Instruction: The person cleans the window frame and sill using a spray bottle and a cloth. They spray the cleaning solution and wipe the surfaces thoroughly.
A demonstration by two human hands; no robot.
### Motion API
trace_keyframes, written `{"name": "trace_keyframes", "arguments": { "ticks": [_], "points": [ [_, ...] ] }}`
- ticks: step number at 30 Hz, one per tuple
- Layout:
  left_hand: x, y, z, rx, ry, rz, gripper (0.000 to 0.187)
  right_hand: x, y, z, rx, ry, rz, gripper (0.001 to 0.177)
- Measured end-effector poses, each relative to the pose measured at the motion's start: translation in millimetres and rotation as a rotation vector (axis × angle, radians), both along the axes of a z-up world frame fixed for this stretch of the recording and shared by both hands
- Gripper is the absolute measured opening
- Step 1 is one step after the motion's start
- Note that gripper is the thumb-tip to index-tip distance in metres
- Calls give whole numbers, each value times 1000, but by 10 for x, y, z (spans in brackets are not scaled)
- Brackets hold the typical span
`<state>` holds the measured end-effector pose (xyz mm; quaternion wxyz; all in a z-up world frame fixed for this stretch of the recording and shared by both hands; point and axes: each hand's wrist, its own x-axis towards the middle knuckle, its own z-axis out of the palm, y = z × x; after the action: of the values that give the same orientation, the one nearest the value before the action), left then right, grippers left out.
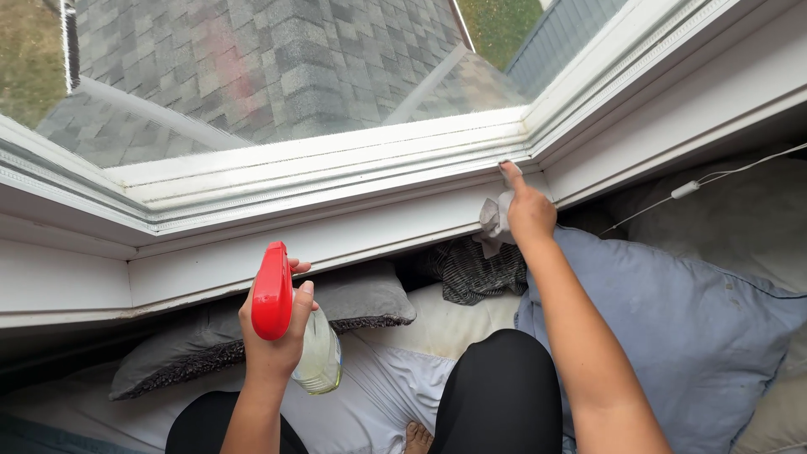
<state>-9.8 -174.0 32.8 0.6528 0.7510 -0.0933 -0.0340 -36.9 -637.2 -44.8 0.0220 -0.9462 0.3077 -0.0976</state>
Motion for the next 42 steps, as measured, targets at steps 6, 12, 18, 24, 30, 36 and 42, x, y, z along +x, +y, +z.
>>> {"name": "trace_keyframes", "arguments": {
  "ticks": [6,12,18,24,30,36,42],
  "points": [
    [-41,70,33,4,36,37,46,-112,-131,168,-3,-9,-70,67],
    [-9,158,132,36,-36,5,44,-28,-122,140,-15,-235,-82,65],
    [11,231,113,25,-10,23,44,-94,-111,-9,13,-232,-101,69],
    [79,270,40,6,30,31,43,107,-45,63,9,-46,-180,73],
    [106,162,98,-10,-26,-8,46,132,-90,179,292,-232,-189,69],
    [-3,145,57,-40,-3,-16,46,105,186,-66,417,-377,-43,68],
    [-42,71,132,20,-8,-28,46,248,814,-32,482,-260,-7,70]
  ]
}}
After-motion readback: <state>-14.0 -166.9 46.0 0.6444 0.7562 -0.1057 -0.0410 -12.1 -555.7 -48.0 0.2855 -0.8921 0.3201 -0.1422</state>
